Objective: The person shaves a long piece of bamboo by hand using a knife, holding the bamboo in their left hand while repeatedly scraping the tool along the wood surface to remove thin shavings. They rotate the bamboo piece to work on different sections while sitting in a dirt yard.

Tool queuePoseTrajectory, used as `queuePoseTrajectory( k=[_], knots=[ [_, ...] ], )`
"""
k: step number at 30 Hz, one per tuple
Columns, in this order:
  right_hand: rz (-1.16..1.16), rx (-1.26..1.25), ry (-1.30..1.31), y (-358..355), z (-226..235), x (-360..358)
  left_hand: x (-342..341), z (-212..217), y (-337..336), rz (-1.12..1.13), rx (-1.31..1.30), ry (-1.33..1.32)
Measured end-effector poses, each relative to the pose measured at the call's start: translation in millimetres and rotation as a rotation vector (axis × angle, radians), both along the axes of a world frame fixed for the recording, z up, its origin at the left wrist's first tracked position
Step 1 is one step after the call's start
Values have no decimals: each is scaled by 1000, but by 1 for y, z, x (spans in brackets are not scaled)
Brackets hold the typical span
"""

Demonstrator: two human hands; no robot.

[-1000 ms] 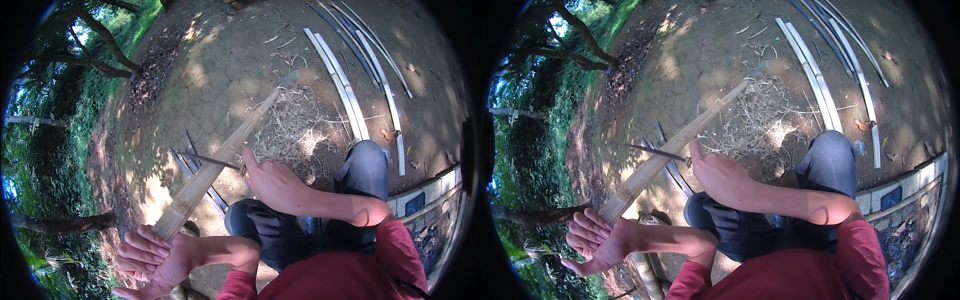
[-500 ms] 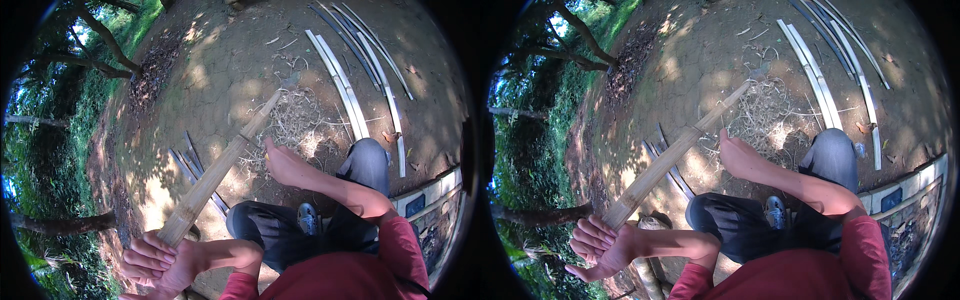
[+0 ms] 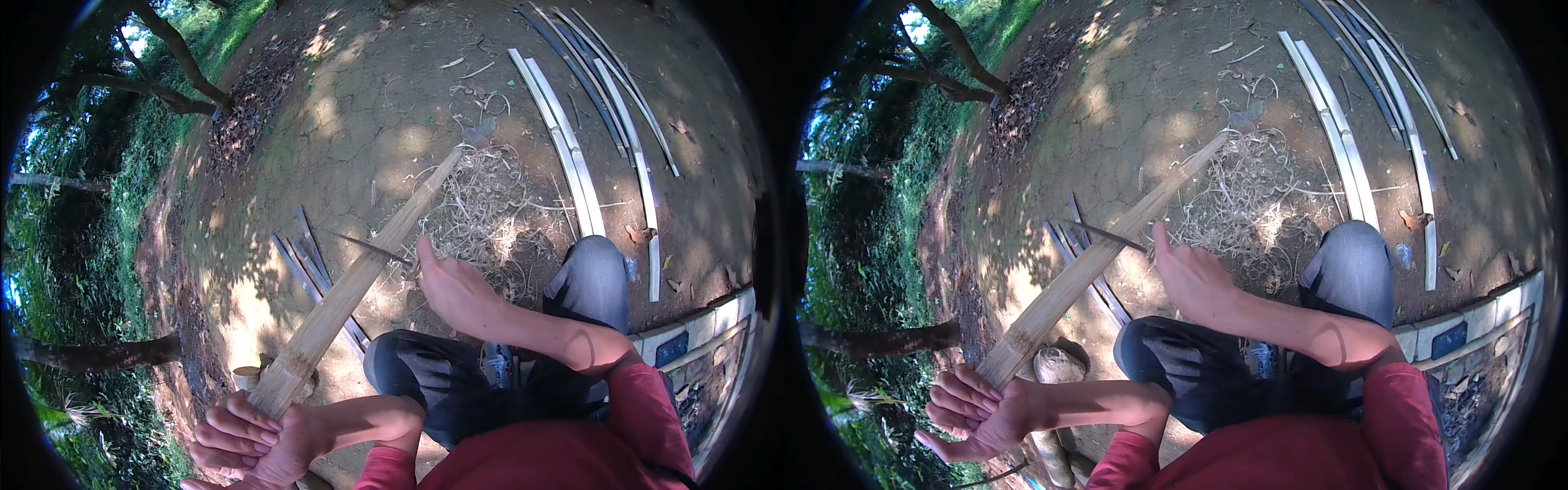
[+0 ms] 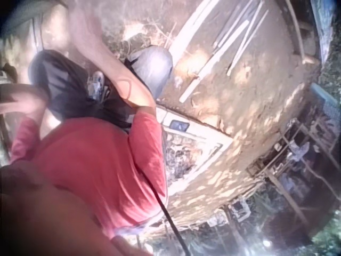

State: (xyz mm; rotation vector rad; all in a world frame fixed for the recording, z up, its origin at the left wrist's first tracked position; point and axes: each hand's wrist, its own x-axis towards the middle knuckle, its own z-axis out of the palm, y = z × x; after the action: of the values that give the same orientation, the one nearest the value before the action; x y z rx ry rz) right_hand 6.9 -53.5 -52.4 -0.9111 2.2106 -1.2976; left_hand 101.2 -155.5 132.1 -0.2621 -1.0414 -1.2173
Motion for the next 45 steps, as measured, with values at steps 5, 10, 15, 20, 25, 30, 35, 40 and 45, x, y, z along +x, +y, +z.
queuePoseTrajectory(
  k=[5, 10, 15, 20, 25, 30, 35, 40, 45],
  knots=[
    [29, -24, -79, 4, 36, 12, -4, -2, 2, 163, -42, -53],
    [-166, 116, -6, 2, -36, -24, -18, -2, 22, 332, 6, 8],
    [-5, -88, -90, 7, 22, 11, -18, 3, 16, 585, 288, 166],
    [6, -94, 80, -3, -19, 7, -17, -1, 3, 526, 45, -10],
    [73, -89, 29, 5, 34, 22, -14, -1, 5, 475, 24, -13],
    [-76, 55, -23, -4, -12, -5, -16, 0, 21, 503, 42, -55],
    [66, -98, -42, 19, 43, 7, -12, 0, 31, 416, 57, -21],
    [-8, -72, 5, 9, -16, -10, -19, 1, 36, 479, 50, -14],
    [42, -56, -70, 26, 31, -3, -13, 0, 41, 328, -51, -78]
  ],
)
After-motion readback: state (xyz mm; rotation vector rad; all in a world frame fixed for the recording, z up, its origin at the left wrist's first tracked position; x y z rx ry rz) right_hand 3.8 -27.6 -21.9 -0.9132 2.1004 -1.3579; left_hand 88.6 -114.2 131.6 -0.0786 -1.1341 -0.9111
